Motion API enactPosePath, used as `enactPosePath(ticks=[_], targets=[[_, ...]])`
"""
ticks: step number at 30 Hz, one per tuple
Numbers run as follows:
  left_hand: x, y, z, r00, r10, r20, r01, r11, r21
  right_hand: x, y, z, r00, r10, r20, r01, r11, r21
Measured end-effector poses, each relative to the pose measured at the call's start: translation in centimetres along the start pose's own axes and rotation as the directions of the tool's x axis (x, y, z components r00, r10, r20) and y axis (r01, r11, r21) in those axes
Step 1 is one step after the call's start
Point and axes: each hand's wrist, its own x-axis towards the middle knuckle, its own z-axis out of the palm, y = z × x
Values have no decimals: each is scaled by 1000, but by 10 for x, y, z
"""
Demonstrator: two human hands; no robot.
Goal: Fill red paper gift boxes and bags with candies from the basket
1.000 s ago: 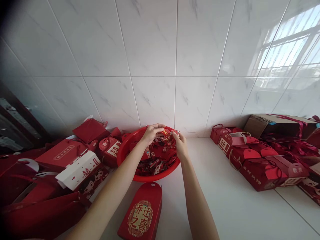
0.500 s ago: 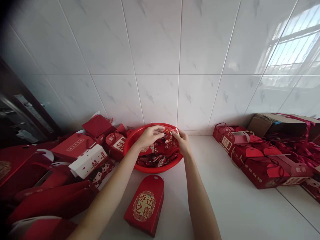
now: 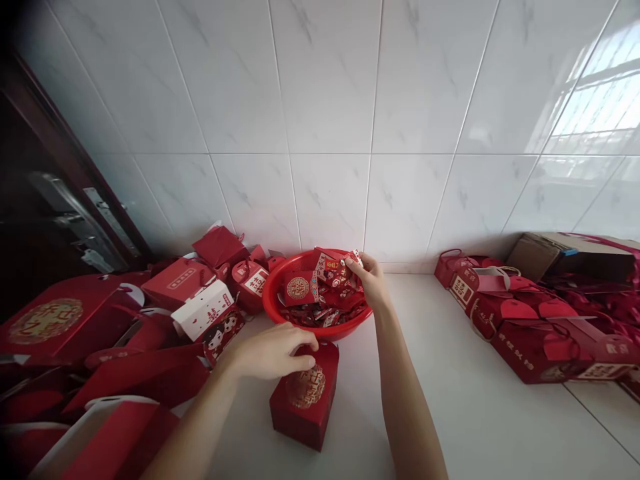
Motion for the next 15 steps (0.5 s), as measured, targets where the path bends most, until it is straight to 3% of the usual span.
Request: enactPosePath(ticks=[3, 5, 10, 15], targets=[[-1, 4, 9, 997, -62, 48, 61, 998, 8, -5, -12, 5, 999, -10, 39, 11, 1000, -19], [1, 6, 13, 995, -41, 92, 40, 999, 14, -9, -20, 9, 998, -18, 57, 20, 999, -44], [5, 8, 18, 986, 95, 137, -94, 995, -10, -21, -38, 15, 995, -39, 96, 47, 995, -83], [-6, 12, 7, 958, 280, 59, -279, 960, -24, -33, -52, 17, 993, -60, 103, 70, 992, -106]])
